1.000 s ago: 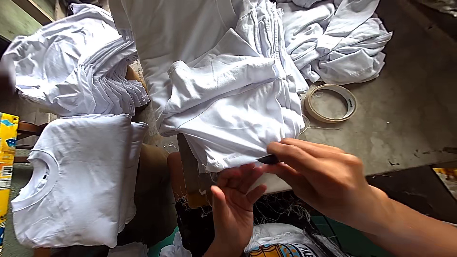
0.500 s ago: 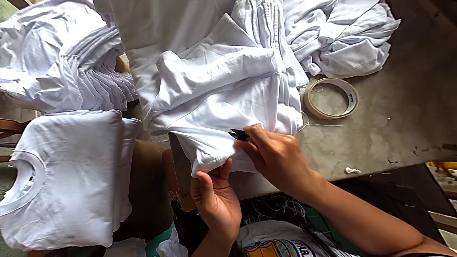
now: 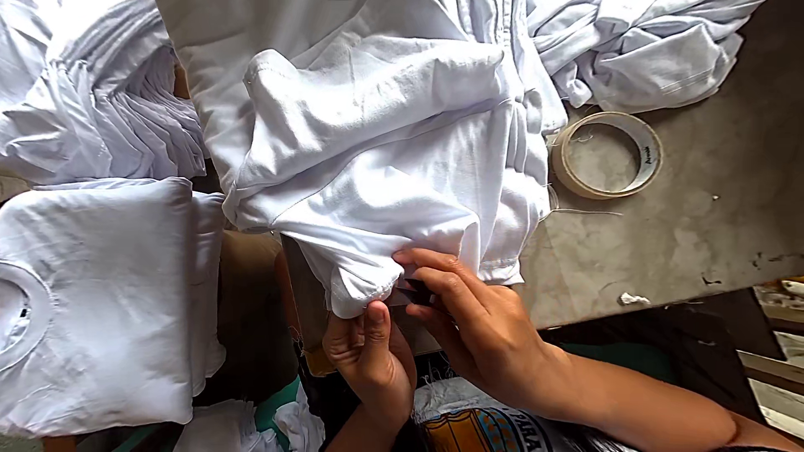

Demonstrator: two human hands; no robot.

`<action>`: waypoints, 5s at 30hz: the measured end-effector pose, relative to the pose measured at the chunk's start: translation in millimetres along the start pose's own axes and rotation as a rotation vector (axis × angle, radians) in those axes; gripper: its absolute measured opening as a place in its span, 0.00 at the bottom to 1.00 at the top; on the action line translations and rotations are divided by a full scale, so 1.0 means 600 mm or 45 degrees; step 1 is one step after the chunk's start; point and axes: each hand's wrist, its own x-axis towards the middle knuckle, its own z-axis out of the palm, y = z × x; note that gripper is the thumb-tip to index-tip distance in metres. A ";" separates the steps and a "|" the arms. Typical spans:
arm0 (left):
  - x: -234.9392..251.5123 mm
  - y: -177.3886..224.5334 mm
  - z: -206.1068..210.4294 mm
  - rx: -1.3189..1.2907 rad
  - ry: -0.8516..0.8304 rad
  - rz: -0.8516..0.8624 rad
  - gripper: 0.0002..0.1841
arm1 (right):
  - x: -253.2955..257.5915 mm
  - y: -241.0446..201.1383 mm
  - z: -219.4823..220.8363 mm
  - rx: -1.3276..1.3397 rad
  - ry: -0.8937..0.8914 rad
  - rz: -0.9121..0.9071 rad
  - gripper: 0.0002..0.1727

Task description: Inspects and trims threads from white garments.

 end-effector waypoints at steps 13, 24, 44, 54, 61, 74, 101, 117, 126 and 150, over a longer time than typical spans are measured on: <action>-0.004 -0.003 -0.003 -0.023 -0.040 0.046 0.09 | 0.003 -0.004 0.002 -0.043 0.002 -0.020 0.16; -0.004 -0.004 -0.006 0.004 -0.059 0.039 0.09 | 0.003 -0.003 0.003 -0.029 -0.008 0.001 0.16; -0.004 -0.004 -0.005 -0.035 -0.060 0.038 0.10 | 0.001 0.004 -0.006 0.024 -0.039 -0.007 0.17; -0.002 -0.007 -0.008 0.001 -0.083 0.046 0.10 | 0.005 -0.001 0.000 -0.007 -0.018 -0.011 0.15; -0.002 -0.006 -0.009 0.012 -0.106 0.041 0.10 | 0.008 0.006 -0.006 0.212 0.108 0.048 0.18; -0.003 -0.013 -0.017 0.021 -0.120 0.047 0.11 | 0.037 0.024 0.024 0.294 0.256 -0.188 0.04; 0.008 -0.004 0.004 -0.065 0.061 -0.023 0.08 | 0.019 -0.002 0.004 0.026 -0.041 0.004 0.14; 0.007 -0.007 0.000 -0.010 0.025 0.003 0.08 | 0.017 0.001 0.005 0.036 -0.022 -0.033 0.15; 0.008 -0.006 0.000 -0.032 0.021 -0.012 0.08 | 0.018 0.000 0.005 0.012 -0.044 -0.037 0.14; 0.006 -0.007 -0.003 0.017 0.000 0.003 0.08 | 0.017 0.004 -0.001 0.256 0.007 0.065 0.20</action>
